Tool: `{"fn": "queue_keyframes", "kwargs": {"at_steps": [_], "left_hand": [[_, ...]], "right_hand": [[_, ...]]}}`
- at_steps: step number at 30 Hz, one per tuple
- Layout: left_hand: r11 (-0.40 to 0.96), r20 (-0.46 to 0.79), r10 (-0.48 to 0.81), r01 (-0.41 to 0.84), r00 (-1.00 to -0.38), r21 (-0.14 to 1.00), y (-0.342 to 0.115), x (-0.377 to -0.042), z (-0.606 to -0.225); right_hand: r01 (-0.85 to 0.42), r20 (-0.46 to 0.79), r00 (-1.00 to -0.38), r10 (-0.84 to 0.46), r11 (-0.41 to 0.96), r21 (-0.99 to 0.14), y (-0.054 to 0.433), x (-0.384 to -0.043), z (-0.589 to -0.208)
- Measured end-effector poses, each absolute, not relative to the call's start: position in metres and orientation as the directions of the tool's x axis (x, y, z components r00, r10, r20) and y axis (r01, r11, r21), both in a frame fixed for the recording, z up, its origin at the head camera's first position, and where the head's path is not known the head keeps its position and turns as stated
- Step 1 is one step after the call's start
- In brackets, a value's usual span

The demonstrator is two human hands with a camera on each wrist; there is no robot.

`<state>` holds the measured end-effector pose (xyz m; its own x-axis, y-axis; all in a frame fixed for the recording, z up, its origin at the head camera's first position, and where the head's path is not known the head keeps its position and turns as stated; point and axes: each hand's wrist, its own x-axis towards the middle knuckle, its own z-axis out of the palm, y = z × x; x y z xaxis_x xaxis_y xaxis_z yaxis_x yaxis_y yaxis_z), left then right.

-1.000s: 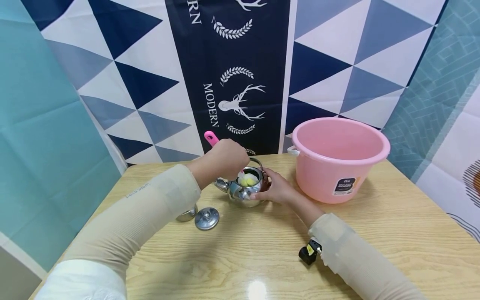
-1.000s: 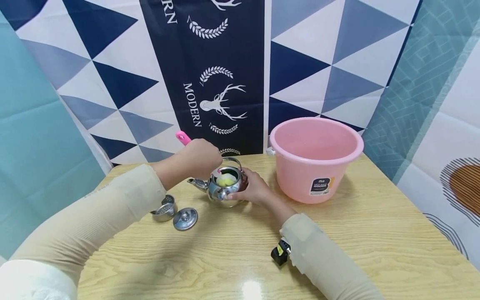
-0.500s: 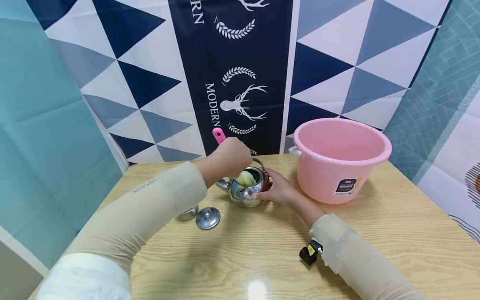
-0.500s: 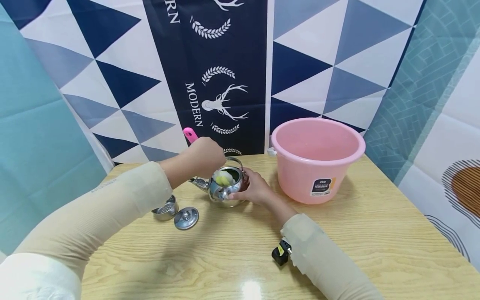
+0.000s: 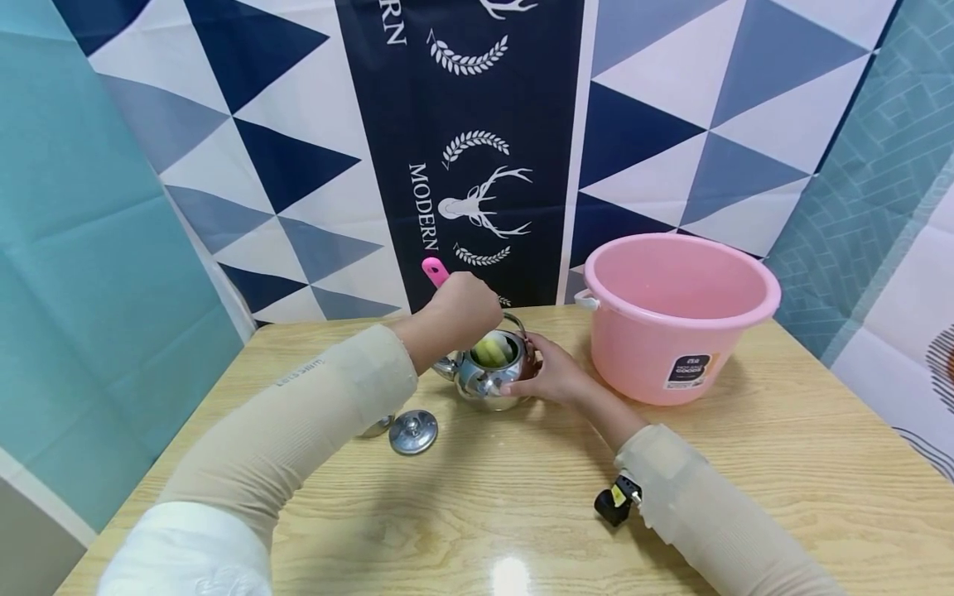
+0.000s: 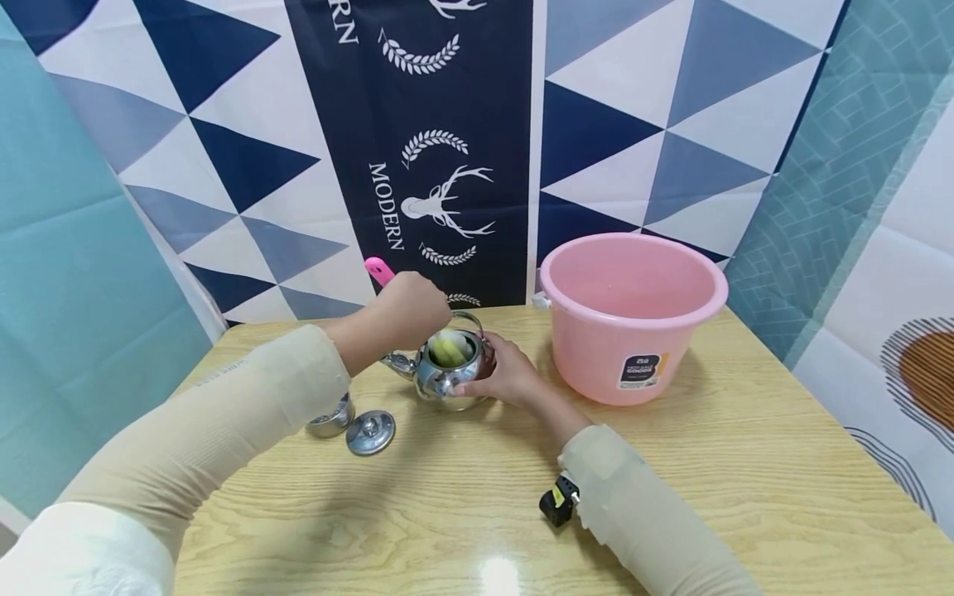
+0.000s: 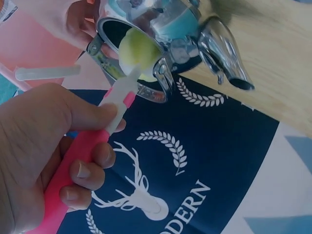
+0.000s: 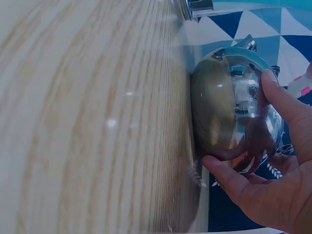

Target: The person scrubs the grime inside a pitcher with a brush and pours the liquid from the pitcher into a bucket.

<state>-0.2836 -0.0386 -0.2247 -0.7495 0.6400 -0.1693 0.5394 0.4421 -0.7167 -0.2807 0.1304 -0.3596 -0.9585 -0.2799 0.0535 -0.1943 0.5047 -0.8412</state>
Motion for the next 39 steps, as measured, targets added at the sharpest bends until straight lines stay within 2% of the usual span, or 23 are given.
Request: {"fn": "queue_keyframes", "kwargs": {"at_steps": [7, 17, 24, 39], "left_hand": [[0.449, -0.157, 0.664, 0.557, -0.731, -0.699, -0.037, -0.285, -0.228], [0.515, -0.167, 0.686, 0.635, -0.708, -0.575, -0.042, -0.285, -0.224], [0.566, -0.168, 0.669, 0.643, -0.724, -0.516, -0.046, -0.287, -0.223], [0.562, -0.218, 0.621, 0.622, -0.752, -0.545, -0.042, -0.284, -0.214]], "right_hand": [[-0.212, 0.071, -0.956, -0.285, 0.499, -0.84, 0.132, -0.282, -0.362], [-0.201, 0.063, -0.959, -0.276, 0.506, -0.839, 0.131, -0.281, -0.361], [-0.202, 0.062, -0.957, -0.283, 0.499, -0.843, 0.131, -0.281, -0.361], [-0.207, 0.077, -0.959, -0.273, 0.488, -0.848, 0.13, -0.279, -0.36]]}}
